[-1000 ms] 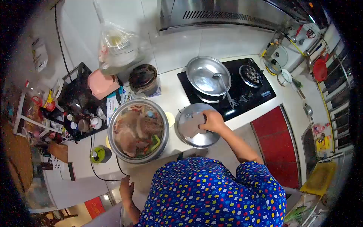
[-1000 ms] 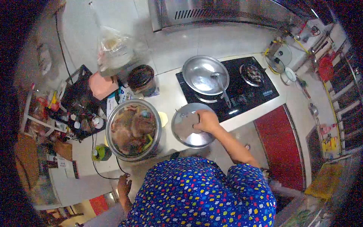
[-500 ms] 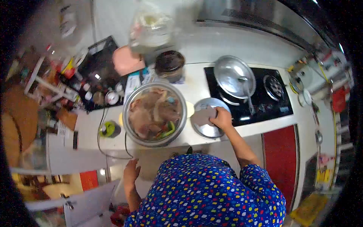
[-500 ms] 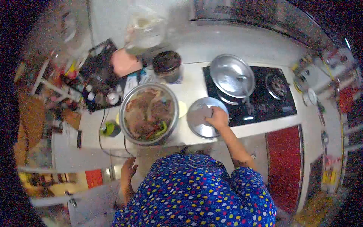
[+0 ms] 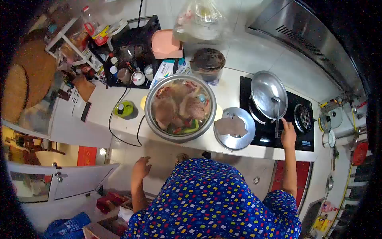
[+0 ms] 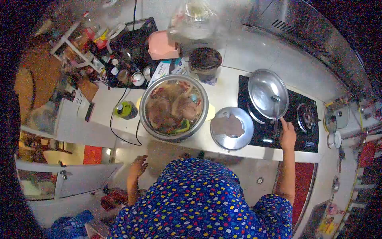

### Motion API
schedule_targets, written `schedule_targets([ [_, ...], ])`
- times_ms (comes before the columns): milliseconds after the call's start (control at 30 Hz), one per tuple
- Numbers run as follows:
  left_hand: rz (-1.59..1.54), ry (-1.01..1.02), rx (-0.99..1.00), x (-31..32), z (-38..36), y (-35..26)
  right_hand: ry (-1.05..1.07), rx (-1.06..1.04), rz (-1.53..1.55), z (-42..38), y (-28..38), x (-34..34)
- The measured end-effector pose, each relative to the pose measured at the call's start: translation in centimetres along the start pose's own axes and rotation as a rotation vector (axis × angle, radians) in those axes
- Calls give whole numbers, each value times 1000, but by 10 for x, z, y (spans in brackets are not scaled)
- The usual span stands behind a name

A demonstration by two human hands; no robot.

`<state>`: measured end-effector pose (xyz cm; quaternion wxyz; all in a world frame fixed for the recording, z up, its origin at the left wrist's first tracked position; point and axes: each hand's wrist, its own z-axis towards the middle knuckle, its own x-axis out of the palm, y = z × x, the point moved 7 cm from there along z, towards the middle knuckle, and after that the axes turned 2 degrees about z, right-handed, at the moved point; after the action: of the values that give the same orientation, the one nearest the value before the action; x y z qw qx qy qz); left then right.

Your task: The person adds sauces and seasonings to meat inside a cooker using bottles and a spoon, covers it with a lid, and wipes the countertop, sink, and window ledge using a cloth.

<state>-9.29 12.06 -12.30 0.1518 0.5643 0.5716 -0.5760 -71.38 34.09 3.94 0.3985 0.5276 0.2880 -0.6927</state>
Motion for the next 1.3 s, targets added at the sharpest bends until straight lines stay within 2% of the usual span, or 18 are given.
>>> schedule_targets([
  [33, -5, -3, -7, 0, 1, -2, 1, -9, 0, -2, -5, 5],
  [100, 39, -1, 27, -5, 8, -21, 220, -86, -8, -6, -4, 28],
  [333, 88, -18, 45, -3, 16, -32, 114, -252, 25, 3, 12, 39],
  [400, 110, -105, 54, -5, 16, -32, 106, -279, 19, 7, 12, 38],
  [467, 35, -118, 19, -19, 13, -38, 14, -252, -93, 14, -2, 38],
  [533, -32, -141, -30, -35, 20, -34, -25, -221, -37, 23, -14, 33],
  [600, -43, -303, -90, -55, 33, -13, -67, -186, -14, 26, -8, 16],
  [633, -29, -304, -112, -69, 36, -12, -47, -129, -10, 32, -9, 6],
  [700, -150, -596, -10, -109, 46, -4, -213, -62, 151, 25, -3, -23],
  [767, -258, -703, -25, -138, 68, 19, -405, 68, 374, 15, -24, -28],
  [833, -370, -791, -34, -157, 99, 58, -519, 205, 685, 2, -5, -49],
  [900, -335, -1017, 25, -171, 132, 106, -597, 261, 870, -12, 18, -57],
  [1000, -380, -906, 83, -178, 187, 148, -701, 357, 788, -30, 90, -78],
  [1067, -360, -823, 83, -177, 211, 163, -736, 403, 934, -38, 137, -79],
  [1133, -618, -448, 88, -152, 241, 177, -767, 409, 1027, -50, 169, -77],
  [1167, -623, -432, 104, -150, 244, 176, -803, 382, 1082, -55, 181, -72],
  [1233, -557, -347, -19, -137, 247, 180, -794, 427, 1028, -69, 213, -74],
  [1300, -572, -391, 101, -84, 271, 228, -870, 466, 1071, -85, 240, -73],
])
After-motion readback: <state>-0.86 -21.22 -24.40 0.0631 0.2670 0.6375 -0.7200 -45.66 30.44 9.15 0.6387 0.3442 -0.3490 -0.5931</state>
